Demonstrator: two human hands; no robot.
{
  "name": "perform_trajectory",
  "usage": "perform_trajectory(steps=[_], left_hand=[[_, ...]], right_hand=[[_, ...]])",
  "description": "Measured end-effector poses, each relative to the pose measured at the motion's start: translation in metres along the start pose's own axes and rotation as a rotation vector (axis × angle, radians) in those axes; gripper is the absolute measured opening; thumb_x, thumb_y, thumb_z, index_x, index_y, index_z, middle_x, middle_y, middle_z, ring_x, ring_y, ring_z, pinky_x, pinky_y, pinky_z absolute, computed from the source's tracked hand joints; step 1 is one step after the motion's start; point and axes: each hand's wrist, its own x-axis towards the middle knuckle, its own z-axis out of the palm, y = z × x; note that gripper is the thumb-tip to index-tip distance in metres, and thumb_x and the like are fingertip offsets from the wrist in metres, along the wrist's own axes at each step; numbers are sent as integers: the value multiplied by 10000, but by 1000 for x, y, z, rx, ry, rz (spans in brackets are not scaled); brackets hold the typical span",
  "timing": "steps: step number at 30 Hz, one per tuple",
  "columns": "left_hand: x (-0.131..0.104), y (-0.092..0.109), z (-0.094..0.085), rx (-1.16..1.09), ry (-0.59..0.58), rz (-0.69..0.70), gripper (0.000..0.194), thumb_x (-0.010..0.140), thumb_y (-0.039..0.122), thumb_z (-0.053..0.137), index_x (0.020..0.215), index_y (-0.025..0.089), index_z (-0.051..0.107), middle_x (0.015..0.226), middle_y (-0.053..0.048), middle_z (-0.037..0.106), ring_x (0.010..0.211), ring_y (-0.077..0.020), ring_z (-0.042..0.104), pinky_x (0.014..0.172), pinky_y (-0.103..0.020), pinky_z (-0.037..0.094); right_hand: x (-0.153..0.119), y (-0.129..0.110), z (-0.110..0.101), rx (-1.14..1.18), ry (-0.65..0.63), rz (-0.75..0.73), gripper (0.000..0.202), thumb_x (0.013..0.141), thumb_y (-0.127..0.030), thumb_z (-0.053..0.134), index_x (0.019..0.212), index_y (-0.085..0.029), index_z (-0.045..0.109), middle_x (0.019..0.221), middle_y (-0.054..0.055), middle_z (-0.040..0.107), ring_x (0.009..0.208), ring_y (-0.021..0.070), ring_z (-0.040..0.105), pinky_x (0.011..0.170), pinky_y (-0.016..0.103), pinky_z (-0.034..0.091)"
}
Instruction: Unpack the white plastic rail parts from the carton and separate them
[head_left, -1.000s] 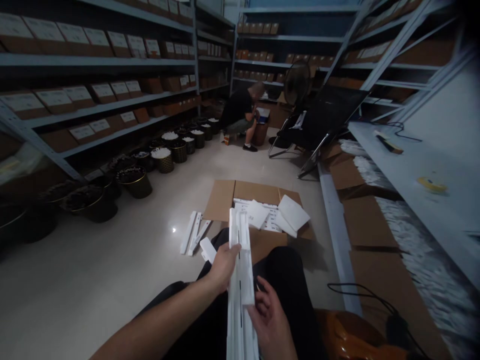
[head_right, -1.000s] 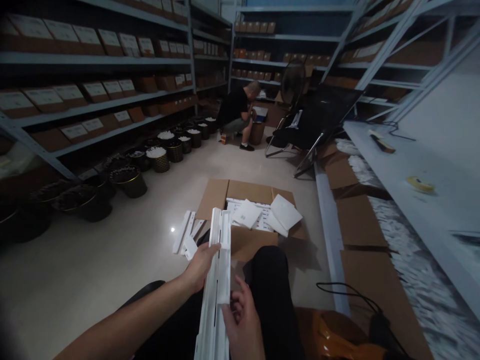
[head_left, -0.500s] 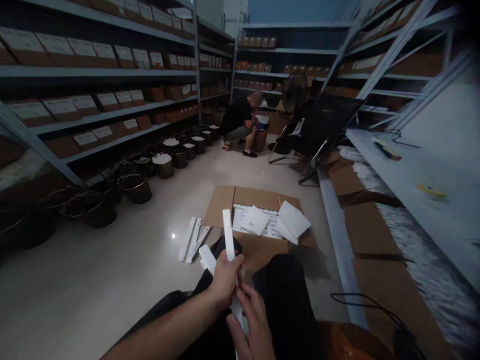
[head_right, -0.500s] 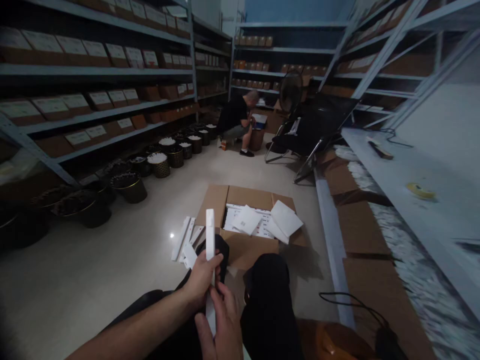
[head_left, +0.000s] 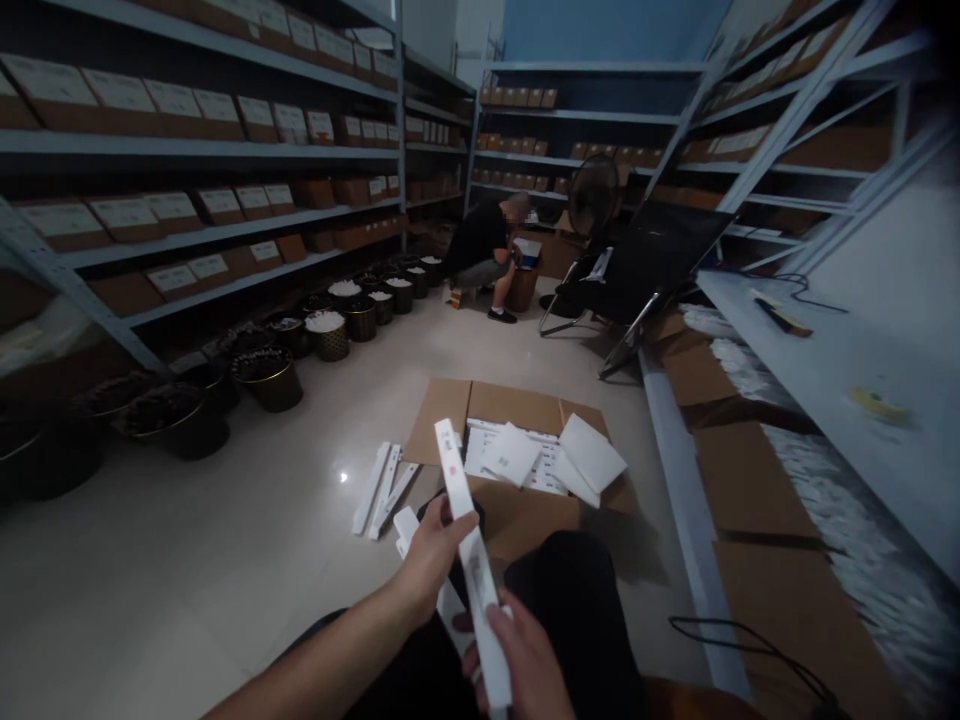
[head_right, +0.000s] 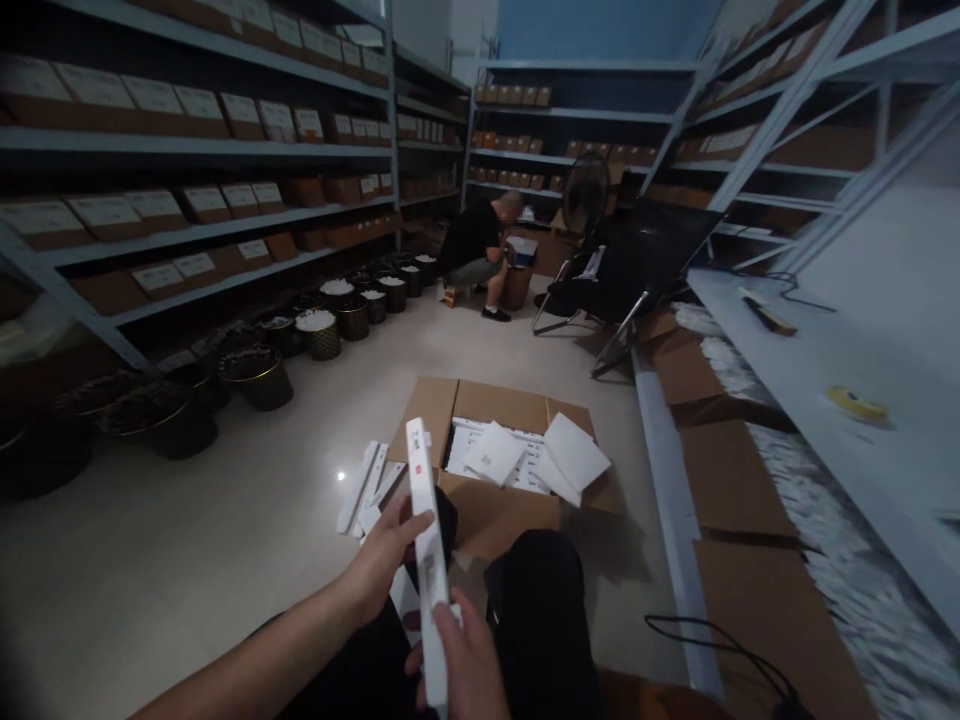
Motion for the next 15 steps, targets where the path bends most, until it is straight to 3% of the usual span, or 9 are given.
perform_trajectory(steps=[3,6,8,10,12,15], left_hand=[[-8,-1,-11,82,80,74,622,658,368,722,1199,161,495,1185,-111,541,1011,-201,545,852,-289,423],[-10,-3,-17,93,-43,17,500,699,399,681,1100,128,556,991,-107,618,872,-196,590,778,-297,446],[-1,0,-23,73,-104,15,378,716,384,654,987,129,585,843,-80,634,722,-177,596,654,-277,455],[20,7,-37,104,-17,73,305,711,344,640,931,139,588,779,-60,630,634,-158,579,563,-247,437],[53,14,-63,217,153,106,286,712,323,620,934,145,592,782,-54,633,617,-145,571,533,-225,424],[104,14,-118,415,232,-84,286,728,348,587,915,131,597,741,-56,631,588,-155,573,505,-233,421]], right_hand=[[18,-26,-3,103,30,-33,476,746,-555,583,1036,-178,553,786,64,651,520,161,571,369,232,410],[33,-46,9,-22,-42,-77,486,752,-553,588,1076,-191,581,705,32,642,515,168,575,425,261,454],[39,-55,21,-125,-146,-118,495,775,-547,567,1134,-206,584,779,41,664,631,195,623,530,286,500],[46,-59,30,-227,-207,-204,476,818,-523,523,1187,-227,569,986,59,663,861,216,633,705,307,516],[52,-54,27,-397,-170,-299,454,831,-498,506,1197,-235,567,1138,68,613,996,220,592,815,314,488],[52,-30,3,-759,-67,-292,504,754,-437,599,1209,-225,564,1185,83,585,1025,245,574,849,329,471]])
